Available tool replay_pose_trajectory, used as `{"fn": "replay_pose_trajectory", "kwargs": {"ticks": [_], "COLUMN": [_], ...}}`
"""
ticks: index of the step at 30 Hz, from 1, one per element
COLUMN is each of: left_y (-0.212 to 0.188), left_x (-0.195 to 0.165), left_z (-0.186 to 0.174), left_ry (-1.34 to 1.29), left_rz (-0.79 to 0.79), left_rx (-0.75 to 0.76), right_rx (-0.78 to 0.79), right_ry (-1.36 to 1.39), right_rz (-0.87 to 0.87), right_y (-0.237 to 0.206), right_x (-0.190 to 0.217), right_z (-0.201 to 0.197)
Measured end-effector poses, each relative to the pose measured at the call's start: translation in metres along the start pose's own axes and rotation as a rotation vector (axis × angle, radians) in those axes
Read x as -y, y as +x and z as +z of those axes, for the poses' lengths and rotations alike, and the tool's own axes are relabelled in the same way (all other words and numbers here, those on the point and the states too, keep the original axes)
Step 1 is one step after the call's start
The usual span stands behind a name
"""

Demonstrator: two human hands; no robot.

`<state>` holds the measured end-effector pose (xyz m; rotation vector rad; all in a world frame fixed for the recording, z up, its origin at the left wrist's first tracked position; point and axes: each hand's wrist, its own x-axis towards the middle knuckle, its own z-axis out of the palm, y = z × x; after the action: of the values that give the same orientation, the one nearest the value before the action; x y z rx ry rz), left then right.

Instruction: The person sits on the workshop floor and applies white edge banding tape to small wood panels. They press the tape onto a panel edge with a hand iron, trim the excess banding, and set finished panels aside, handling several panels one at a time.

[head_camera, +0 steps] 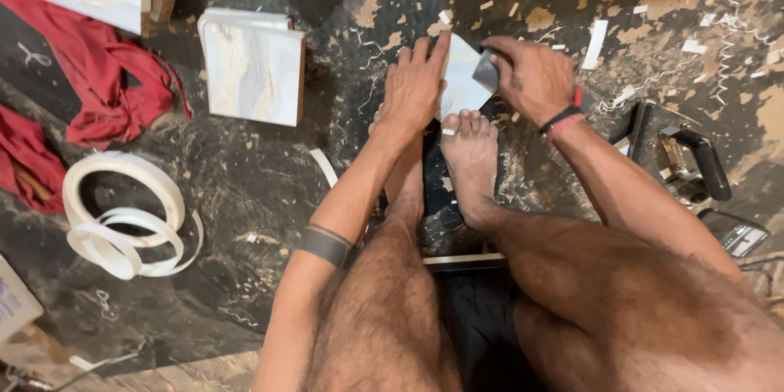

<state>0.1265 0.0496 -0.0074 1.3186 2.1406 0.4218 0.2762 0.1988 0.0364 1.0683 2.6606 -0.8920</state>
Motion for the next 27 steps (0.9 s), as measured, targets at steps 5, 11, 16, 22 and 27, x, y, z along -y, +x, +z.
{"fn": "replay_pose_trajectory", "kwargs": {"ticks": [5,11,16,22,27], "left_y": [0.0,-0.005,-0.031,-0.018,0.004], "left_x": [0.001,-0.004,-0.004,-0.004,-0.01], "left_z": [0.002,-0.003,-0.007,-0.012,-0.017], "left_ry": [0.028,0.089,0.125,0.269,-0.058], "left_rz": [-0.024,-0.059,-0.276,-0.178,-0.153], "left_rx": [0.018,-0.022,-0.058,-0.027,-0.135], "right_rx": [-0.052,0.152,0.105,0.03,-0.063], "right_ry": [-0.089,-0.158,-0.109,0.206,0.325], "right_rz": [-0.256,-0.3,-0.281,-0.01,0.039], "right_y": [0.023,0.058,0.04,-0.026,-0.069], "right_x": [0.014,0.025,0.008,-0.021,-0.03], "right_z": [0.006,-0.013,-0.01,0.017,0.03]}}
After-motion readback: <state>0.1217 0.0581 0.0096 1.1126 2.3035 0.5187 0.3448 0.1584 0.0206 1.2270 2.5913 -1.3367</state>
